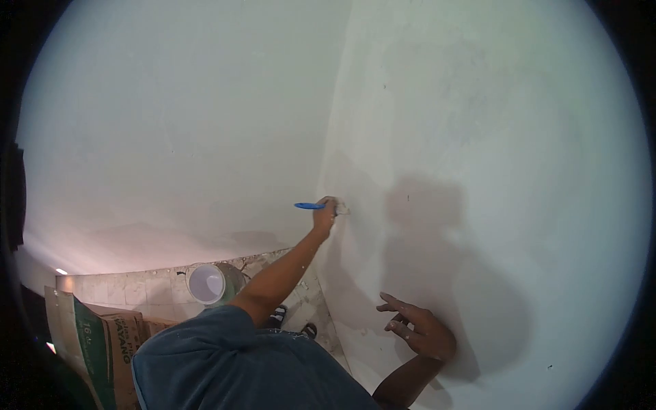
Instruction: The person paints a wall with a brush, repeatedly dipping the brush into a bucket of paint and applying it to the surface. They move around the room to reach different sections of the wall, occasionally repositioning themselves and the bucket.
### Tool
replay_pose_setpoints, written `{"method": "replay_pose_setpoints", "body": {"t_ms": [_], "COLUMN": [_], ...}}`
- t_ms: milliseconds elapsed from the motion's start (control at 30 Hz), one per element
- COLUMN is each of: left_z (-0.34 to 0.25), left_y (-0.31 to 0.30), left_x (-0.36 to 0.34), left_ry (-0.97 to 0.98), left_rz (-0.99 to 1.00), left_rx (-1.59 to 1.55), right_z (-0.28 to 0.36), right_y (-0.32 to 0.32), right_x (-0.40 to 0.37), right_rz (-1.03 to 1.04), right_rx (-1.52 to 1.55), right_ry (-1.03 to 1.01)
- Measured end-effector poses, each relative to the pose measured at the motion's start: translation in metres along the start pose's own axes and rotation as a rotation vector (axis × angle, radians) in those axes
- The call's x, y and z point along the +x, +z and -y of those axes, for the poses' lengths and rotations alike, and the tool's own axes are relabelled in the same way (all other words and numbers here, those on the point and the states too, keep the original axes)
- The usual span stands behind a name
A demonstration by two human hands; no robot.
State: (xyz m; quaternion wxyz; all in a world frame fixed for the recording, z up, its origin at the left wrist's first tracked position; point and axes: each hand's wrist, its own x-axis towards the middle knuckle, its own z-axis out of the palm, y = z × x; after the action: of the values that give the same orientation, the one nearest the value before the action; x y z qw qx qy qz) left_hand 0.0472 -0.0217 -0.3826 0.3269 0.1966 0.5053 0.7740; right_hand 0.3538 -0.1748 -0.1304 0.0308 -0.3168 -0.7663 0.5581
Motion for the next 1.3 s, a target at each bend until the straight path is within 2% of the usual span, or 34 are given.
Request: {"method": "replay_pose_setpoints", "body": {"t_ms": [100,133,167,200,233,267,300,333,367,400,467,500,533,600,667,733,867,933,1000,1033,1100,1133,1167,1233,1300], "left_z": [-0.051,-0.061,-0.07,-0.079,-0.08,-0.071,-0.054,-0.038,-0.022,-0.006,0.011,0.042,0.012,0.014,0.0,-0.01,-0.016,0.008,0.056,0.056,0.042,0.041,0.041,0.054,0.086], "left_y": [0.022,0.016,0.004,-0.012,-0.036,-0.065,-0.095,-0.124,-0.159,-0.201,-0.279,-0.332,-0.351,-0.419,-0.456,-0.474,-0.502,-0.528,-0.556,-0.557,-0.554,-0.557,-0.558,-0.566,-0.587], "left_x": [-0.023,-0.026,-0.034,-0.045,-0.055,-0.067,-0.082,-0.102,-0.12,-0.136,-0.163,-0.17,-0.185,-0.191,-0.192,-0.18,-0.155,-0.143,-0.136,-0.134,-0.132,-0.128,-0.125,-0.129,-0.127], "left_ry": [-0.003,-0.008,-0.021,-0.127,-0.23,-0.245,-0.144,-0.045,-0.05,-0.055,-0.021,-0.002,-0.033,0.096,0.045,-0.023,-0.188,-0.251,-0.005,-0.012,-0.101,-0.1,-0.135,-0.189,-0.283], "left_rz": [0.265,0.329,0.278,0.279,0.271,0.205,0.11,0.026,-0.114,-0.282,-0.646,-0.846,-0.891,-1.053,-1.12,-1.167,-1.048,-1.005,-1.055,-1.051,-0.974,-0.967,-0.947,-0.923,-0.871], "left_rx": [0.119,0.128,0.15,0.082,0.008,0.026,0.16,0.293,0.293,0.446,0.762,0.787,0.75,0.722,0.696,0.668,0.448,0.38,0.777,0.768,0.789,0.785,0.773,0.759,0.772], "right_z": [-0.005,-0.005,-0.006,-0.008,-0.009,-0.011,-0.012,-0.009,-0.009,-0.016,-0.049,-0.08,-0.124,-0.227,-0.3,-0.324,-0.381,-0.297,-0.271,-0.219,-0.183,-0.176,-0.184,-0.194,-0.175], "right_y": [-0.004,-0.004,-0.003,-0.002,0.0,0.002,0.004,0.008,0.01,0.018,0.044,0.061,0.08,0.116,0.152,0.177,0.205,0.197,0.208,0.218,0.229,0.235,0.241,0.253,0.263], "right_x": [-0.001,-0.002,0.001,0.003,0.005,0.008,0.012,0.012,0.017,0.034,0.08,0.1,0.115,0.141,0.146,0.134,0.078,0.043,0.04,0.058,0.066,0.073,0.079,0.075,0.08], "right_rz": [0.045,0.002,-0.026,0.037,-0.057,-0.153,-0.093,-0.133,-0.177,-0.136,-0.115,-0.048,0.017,0.176,0.179,0.285,0.464,0.444,0.333,0.326,0.31,0.297,0.31,0.3,0.294], "right_rx": [-0.042,-0.084,-0.12,-0.099,-0.098,-0.098,-0.085,-0.092,-0.101,-0.096,0.068,0.081,0.088,-0.017,-0.095,-0.105,-0.022,-0.182,-0.017,-0.225,-0.192,-0.154,-0.067,-0.124,-0.205], "right_ry": [-0.015,-0.018,-0.028,-0.031,-0.054,-0.074,-0.076,-0.053,-0.033,-0.039,0.113,0.142,0.173,0.365,0.578,0.719,0.978,0.172,0.242,0.496,0.563,0.615,0.8,0.897,1.017]}}
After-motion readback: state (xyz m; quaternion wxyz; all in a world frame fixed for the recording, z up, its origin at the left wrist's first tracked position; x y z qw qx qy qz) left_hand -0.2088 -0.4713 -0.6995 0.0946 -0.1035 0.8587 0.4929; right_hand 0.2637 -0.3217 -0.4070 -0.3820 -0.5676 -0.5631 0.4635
